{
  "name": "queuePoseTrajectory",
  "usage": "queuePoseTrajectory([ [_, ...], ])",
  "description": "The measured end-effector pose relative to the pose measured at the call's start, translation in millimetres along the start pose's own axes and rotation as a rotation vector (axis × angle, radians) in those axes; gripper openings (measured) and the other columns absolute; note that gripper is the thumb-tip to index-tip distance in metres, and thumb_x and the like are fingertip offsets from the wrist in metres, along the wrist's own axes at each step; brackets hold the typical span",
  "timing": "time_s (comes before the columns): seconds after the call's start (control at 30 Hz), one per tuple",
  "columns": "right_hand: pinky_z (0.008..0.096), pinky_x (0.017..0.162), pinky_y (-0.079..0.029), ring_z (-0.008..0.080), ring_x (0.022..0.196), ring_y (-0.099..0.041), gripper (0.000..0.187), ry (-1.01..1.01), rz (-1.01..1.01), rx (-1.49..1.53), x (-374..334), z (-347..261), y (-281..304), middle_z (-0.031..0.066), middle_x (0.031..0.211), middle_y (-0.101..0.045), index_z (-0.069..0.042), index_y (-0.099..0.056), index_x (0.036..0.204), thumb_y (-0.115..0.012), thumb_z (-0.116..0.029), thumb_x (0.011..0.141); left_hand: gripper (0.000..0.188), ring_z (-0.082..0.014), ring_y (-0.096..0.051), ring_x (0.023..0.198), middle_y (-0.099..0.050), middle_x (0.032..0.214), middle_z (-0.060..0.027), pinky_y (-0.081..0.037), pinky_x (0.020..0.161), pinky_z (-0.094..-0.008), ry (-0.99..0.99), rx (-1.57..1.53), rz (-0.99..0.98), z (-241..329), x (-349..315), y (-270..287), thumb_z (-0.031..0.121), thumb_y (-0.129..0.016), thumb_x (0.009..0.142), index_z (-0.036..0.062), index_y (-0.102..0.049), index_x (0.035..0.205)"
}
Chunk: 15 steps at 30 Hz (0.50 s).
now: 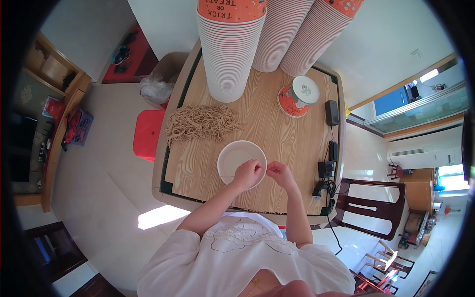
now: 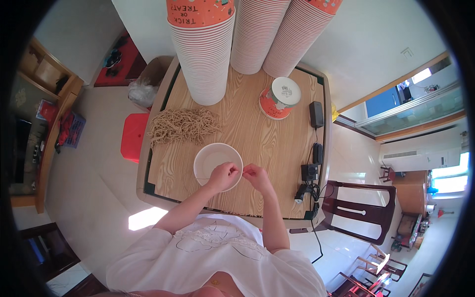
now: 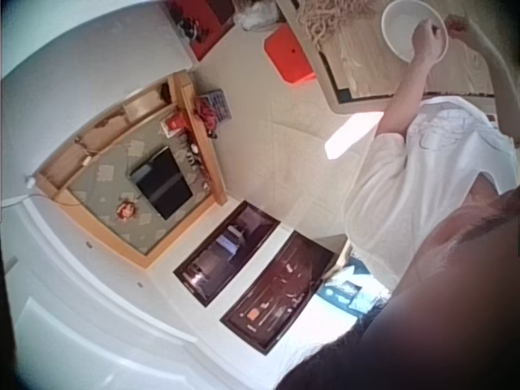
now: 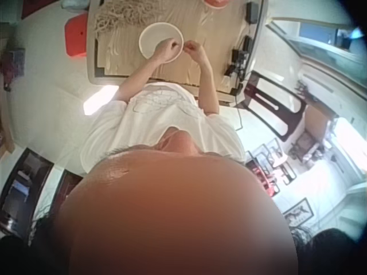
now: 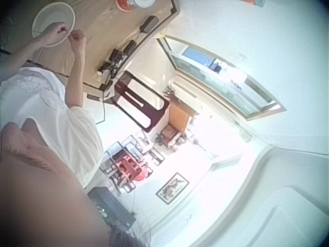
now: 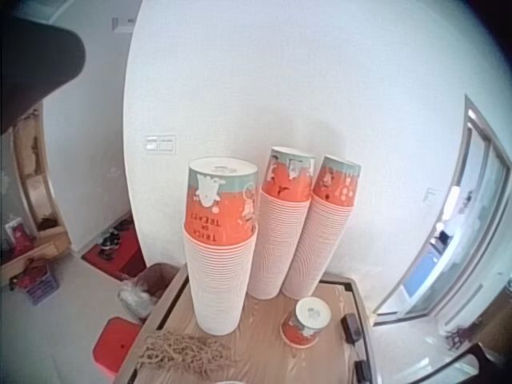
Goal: Picking up thin shredded paper or excelsior strips and placing them into a white bowl.
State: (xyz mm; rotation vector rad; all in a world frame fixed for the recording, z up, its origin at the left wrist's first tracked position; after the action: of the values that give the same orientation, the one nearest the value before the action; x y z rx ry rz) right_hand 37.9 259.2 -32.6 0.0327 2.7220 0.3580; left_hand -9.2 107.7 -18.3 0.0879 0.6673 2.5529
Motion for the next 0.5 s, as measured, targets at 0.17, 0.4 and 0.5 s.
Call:
queuePoseTrajectory([
  [0.17, 0.0233, 0.065, -0.047, 0.0094, 0.071, -0.058, 0.013, 0.001, -0.002, 0.007, -0.8, -0.4, 0.7, 0.0046, 0.077, -0.062, 0.000, -0.059, 0.087, -0.063, -0.003, 0.076, 0.010, -0.0254, -0.059, 0.066, -0.060, 0.075, -0.0108, -0.047, 0.060, -0.0341, 0.012, -0.005, 0.008, -2.2, -1.4, 0.1, 0.013, -0.060, 0.075, 0.0039, -0.057, 0.079],
  [0.4, 0.0236, 0.064, -0.047, 0.0096, 0.071, -0.058, 0.013, -0.005, -0.005, 0.001, -0.6, 1.8, -0.2, 0.0053, 0.077, -0.063, 0.000, -0.060, 0.087, -0.063, -0.003, 0.075, 0.013, -0.0233, -0.059, 0.064, -0.061, 0.071, -0.0104, -0.047, 0.058, -0.0329, 0.109, -0.037, -0.038, -1.9, -3.0, 2.2, 0.016, -0.061, 0.074, 0.0048, -0.057, 0.079],
  [0.5, 0.0232, 0.064, -0.047, 0.0097, 0.069, -0.058, 0.013, 0.023, -0.010, -0.033, -1.7, -3.7, 1.6, 0.0050, 0.075, -0.062, -0.001, -0.060, 0.088, -0.063, -0.003, 0.075, 0.013, -0.0193, -0.059, 0.062, -0.060, 0.068, -0.0101, -0.046, 0.058, -0.0305, 0.143, -0.048, -0.057, 0.4, -2.6, 4.9, 0.016, -0.062, 0.074, 0.0043, -0.059, 0.079],
])
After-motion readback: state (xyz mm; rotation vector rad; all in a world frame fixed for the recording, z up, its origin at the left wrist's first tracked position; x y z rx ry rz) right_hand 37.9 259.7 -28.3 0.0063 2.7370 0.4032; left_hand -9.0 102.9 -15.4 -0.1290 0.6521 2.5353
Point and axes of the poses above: each hand's wrist, its own x-axis towards the middle knuckle, its own y-axis out of the back of the hand, z = x × y, the point moved 4 cm from there along x, towards the middle knuckle
